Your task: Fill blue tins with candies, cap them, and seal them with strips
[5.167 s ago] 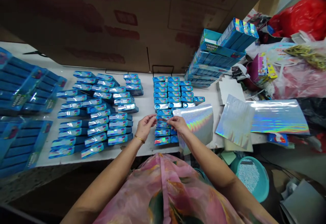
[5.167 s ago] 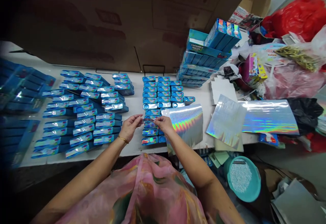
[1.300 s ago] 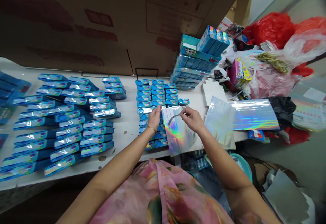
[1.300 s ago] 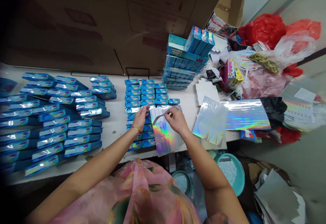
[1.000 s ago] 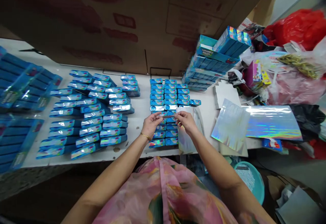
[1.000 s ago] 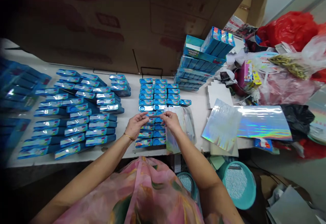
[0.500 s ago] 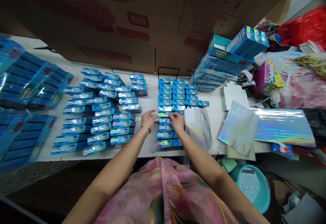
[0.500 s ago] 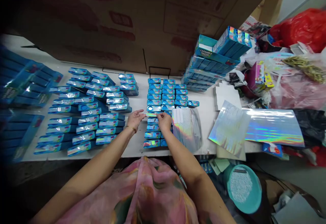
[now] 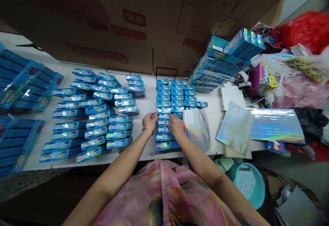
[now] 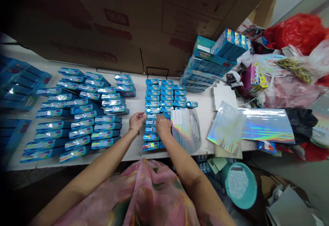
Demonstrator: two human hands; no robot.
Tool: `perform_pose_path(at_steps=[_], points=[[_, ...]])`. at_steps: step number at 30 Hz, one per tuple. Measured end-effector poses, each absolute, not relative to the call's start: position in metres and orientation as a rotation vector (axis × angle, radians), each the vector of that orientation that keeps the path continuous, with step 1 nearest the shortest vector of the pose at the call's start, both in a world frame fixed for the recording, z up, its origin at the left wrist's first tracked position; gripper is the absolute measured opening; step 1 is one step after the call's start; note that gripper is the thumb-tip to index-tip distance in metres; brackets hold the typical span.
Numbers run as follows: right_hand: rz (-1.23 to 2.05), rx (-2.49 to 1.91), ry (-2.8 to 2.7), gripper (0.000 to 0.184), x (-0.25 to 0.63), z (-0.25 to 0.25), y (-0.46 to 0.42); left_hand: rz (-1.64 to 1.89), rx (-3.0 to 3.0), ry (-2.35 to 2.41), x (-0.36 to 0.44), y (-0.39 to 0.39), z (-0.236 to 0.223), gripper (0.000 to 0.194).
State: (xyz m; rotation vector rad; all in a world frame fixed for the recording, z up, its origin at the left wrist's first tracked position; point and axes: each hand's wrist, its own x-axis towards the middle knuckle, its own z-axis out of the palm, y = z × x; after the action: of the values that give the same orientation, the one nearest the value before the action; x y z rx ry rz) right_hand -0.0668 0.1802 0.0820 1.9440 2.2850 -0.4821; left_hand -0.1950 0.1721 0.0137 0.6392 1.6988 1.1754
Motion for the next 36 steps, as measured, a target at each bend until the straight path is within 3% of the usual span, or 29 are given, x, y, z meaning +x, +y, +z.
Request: perform_pose_path(at_steps=[3, 7, 12, 16, 23, 28, 31, 36], points=[[-0.449, 1.637, 2.305, 0.046, -0.067, 0.087, 0.175, 1.061, 0.896, 1.723, -0.202, 0.165, 0.017, 0.016], [-0.491, 1.608, 2.335, 0.042, -0.056, 0.102, 0.172, 1.056, 1.184, 1.809, -0.201, 0.161, 0.040, 0.022], [-0.564, 2.102, 2.593, 0.036, 0.008, 0.119, 0.171, 1.101, 1.464, 1.583, -0.148, 0.190, 0.082, 0.032], [-0.558, 2.384, 2.676, 0.033, 0.064, 0.111, 0.194, 0.904, 1.447, 1.476, -0.093, 0.234, 0.090, 0.033], [-0.424, 1.873, 2.740, 0.031, 0.083, 0.087, 0.238, 0.787, 1.180, 1.406, -0.069, 0.254, 0.064, 0.004], [-0.303, 1.689, 2.843, 0.031, 0.088, 0.080, 0.231, 0.849, 1.081, 1.406, -0.068, 0.241, 0.062, 0.010], [-0.293, 1.685, 2.858, 0.026, 0.093, 0.096, 0.221, 0.876, 1.063, 1.432, -0.066, 0.242, 0.061, 0.009], [-0.468, 1.859, 2.786, 0.019, 0.095, 0.165, 0.194, 0.929, 1.095, 1.506, -0.069, 0.249, 0.060, 0.007]])
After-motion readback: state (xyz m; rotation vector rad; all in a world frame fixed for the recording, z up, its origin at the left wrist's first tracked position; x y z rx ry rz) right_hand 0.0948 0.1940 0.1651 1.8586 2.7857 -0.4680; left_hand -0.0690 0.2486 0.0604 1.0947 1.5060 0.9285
